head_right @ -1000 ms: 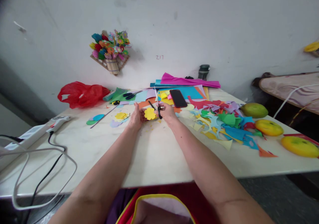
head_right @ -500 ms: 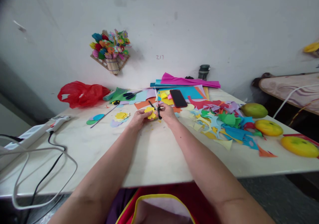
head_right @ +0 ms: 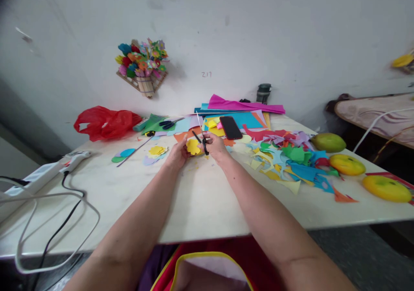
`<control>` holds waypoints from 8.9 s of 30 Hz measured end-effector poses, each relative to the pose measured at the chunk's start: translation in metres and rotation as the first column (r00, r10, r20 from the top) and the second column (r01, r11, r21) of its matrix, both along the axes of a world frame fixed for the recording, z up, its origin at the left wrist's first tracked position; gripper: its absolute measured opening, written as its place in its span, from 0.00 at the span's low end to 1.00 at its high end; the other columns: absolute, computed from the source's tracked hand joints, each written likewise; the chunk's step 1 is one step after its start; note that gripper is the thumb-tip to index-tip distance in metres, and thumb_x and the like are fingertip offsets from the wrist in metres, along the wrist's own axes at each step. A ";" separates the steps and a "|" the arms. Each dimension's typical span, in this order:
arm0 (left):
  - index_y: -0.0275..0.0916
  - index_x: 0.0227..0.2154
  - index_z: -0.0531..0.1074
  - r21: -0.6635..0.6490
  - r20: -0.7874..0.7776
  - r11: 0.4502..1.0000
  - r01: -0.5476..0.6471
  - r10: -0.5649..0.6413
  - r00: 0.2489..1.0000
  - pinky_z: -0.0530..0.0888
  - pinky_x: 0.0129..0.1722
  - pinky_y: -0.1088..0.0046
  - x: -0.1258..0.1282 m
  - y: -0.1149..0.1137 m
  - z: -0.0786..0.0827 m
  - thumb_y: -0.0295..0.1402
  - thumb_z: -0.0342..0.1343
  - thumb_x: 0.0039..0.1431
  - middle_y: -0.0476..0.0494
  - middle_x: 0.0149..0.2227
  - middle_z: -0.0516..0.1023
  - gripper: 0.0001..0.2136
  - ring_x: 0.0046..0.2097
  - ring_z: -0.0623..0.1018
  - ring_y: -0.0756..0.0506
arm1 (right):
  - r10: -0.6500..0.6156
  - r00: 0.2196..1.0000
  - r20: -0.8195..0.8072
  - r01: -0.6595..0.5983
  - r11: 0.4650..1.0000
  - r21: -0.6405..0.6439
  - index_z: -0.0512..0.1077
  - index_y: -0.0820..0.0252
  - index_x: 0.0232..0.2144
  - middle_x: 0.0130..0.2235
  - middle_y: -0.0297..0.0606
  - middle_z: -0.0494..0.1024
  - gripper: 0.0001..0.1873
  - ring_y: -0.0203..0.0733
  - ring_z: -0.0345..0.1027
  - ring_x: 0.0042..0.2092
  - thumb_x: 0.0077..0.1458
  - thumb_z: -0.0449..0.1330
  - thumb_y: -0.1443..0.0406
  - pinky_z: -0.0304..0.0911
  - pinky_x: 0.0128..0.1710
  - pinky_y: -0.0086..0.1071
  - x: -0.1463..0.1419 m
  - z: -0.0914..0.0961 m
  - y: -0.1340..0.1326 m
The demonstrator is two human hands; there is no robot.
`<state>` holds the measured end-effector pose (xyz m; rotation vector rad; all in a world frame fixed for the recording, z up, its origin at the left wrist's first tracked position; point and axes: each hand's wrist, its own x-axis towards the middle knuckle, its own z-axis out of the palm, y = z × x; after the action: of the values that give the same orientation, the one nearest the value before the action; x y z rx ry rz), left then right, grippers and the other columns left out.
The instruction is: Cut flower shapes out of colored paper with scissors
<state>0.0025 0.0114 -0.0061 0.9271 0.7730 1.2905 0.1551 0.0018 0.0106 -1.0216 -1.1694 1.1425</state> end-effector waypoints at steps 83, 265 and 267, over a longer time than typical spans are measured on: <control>0.28 0.30 0.76 0.081 0.097 0.994 0.074 -0.082 0.992 0.79 0.41 0.67 -0.012 0.004 -0.006 0.24 0.67 0.42 0.34 0.33 0.82 0.10 0.38 0.82 0.40 | 0.463 0.796 0.390 -0.444 0.884 -0.144 0.65 0.61 0.27 0.20 0.30 0.69 0.15 0.30 0.61 0.18 0.51 0.62 0.55 0.48 0.15 0.23 0.028 0.000 -0.008; 0.29 0.31 0.75 -0.011 0.028 0.996 0.086 -0.086 0.996 0.79 0.32 0.77 -0.018 -0.001 0.002 0.21 0.61 0.46 0.36 0.33 0.82 0.06 0.35 0.83 0.43 | 0.483 0.849 0.216 -0.428 0.867 -0.255 0.72 0.63 0.30 0.17 0.29 0.67 0.04 0.31 0.59 0.16 0.49 0.58 0.68 0.55 0.14 0.23 0.032 -0.004 0.002; 0.29 0.30 0.75 -0.010 0.034 0.997 0.081 -0.081 0.996 0.79 0.31 0.78 -0.018 -0.002 0.003 0.21 0.61 0.46 0.37 0.32 0.82 0.06 0.34 0.83 0.44 | 0.476 0.851 0.221 -0.418 0.870 -0.262 0.72 0.63 0.31 0.16 0.28 0.67 0.04 0.31 0.58 0.16 0.49 0.59 0.68 0.54 0.13 0.23 0.032 -0.004 0.002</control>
<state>-0.0152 0.0093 -0.0032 0.9168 0.7090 1.2270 0.1867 0.0038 0.0068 -1.1236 -1.6017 1.5505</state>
